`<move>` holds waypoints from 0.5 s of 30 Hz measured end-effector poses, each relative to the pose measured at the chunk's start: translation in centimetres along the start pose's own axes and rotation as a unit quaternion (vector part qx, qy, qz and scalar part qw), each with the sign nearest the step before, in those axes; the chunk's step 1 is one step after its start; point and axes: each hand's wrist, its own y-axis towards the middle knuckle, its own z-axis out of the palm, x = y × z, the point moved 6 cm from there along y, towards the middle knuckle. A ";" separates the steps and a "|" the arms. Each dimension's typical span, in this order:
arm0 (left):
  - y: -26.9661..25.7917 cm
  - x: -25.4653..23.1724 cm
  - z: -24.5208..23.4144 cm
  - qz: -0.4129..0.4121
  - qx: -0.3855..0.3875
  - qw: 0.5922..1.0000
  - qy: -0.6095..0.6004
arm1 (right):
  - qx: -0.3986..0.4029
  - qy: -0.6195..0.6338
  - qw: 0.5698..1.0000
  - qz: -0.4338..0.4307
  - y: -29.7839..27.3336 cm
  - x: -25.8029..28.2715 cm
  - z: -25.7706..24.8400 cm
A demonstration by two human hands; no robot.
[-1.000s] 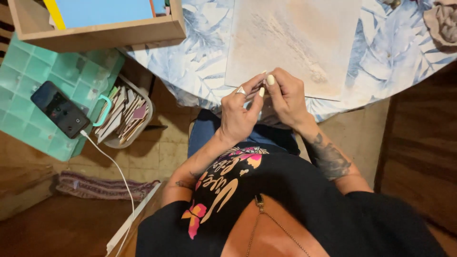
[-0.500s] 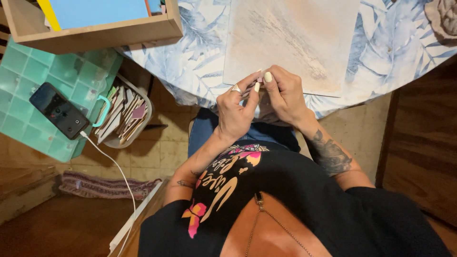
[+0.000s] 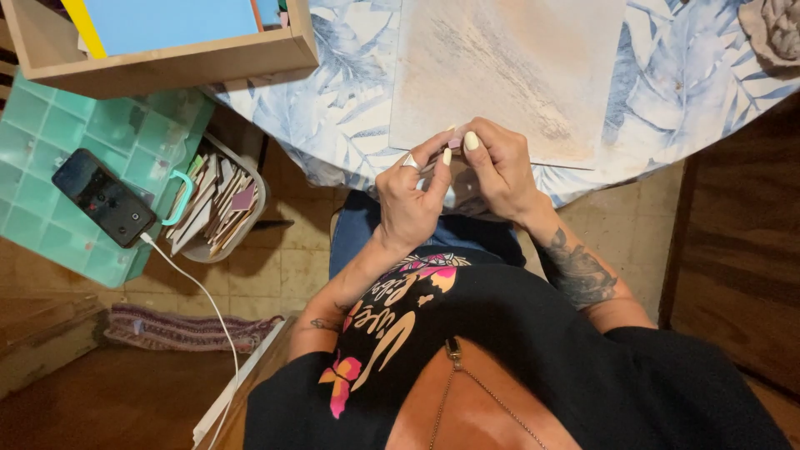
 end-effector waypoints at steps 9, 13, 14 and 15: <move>0.0 -0.7 0.0 0.051 -0.020 0.997 0.046 | -0.021 -0.013 1.000 -0.010 0.0 -0.2 0.0; 0.1 -0.7 -0.1 0.051 -0.021 0.998 0.023 | -0.020 -0.012 1.000 -0.010 -0.1 -0.2 -0.1; 0.0 -0.6 0.0 0.055 -0.023 0.998 0.021 | -0.019 -0.011 1.000 -0.012 0.0 0.0 -0.1; 0.0 -0.5 0.0 0.058 -0.026 0.998 0.020 | -0.018 -0.010 1.000 -0.014 0.1 0.2 -0.1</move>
